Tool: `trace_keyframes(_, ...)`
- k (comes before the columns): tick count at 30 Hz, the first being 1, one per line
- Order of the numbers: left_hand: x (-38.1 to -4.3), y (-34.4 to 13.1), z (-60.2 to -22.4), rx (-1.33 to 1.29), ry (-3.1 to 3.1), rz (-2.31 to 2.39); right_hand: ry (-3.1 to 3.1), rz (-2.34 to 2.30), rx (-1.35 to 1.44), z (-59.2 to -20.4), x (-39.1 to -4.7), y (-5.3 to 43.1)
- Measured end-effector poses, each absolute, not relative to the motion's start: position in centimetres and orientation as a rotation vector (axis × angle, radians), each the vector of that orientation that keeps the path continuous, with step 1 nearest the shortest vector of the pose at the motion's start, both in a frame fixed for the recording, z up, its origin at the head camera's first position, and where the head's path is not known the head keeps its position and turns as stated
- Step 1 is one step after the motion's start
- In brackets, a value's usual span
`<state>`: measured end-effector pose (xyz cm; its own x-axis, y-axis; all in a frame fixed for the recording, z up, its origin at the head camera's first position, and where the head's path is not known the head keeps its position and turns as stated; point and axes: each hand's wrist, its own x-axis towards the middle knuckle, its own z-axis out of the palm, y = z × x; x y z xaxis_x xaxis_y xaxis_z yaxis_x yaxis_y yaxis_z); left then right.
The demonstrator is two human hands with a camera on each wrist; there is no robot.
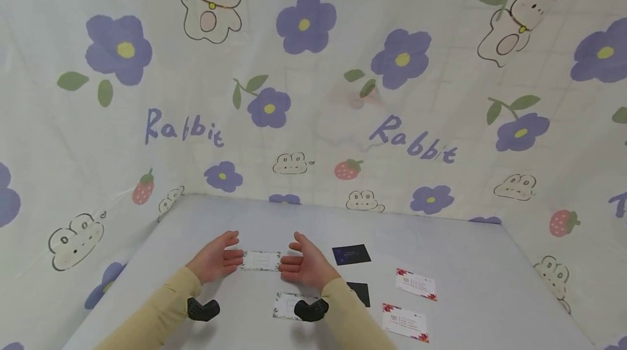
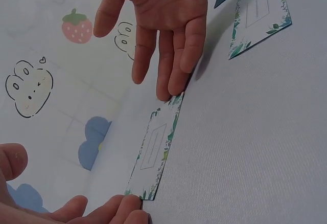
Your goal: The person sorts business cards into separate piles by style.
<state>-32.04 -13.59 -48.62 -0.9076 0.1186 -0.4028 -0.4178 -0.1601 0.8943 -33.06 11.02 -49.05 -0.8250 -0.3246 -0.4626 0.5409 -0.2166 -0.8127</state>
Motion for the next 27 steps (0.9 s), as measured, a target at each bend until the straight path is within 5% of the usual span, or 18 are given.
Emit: trace_keyframes(27,-30.4,-12.3,-48.9,-0.316,1.693,2.21,1.51,-2.098,0.338,-47.9,-31.0,11.5)
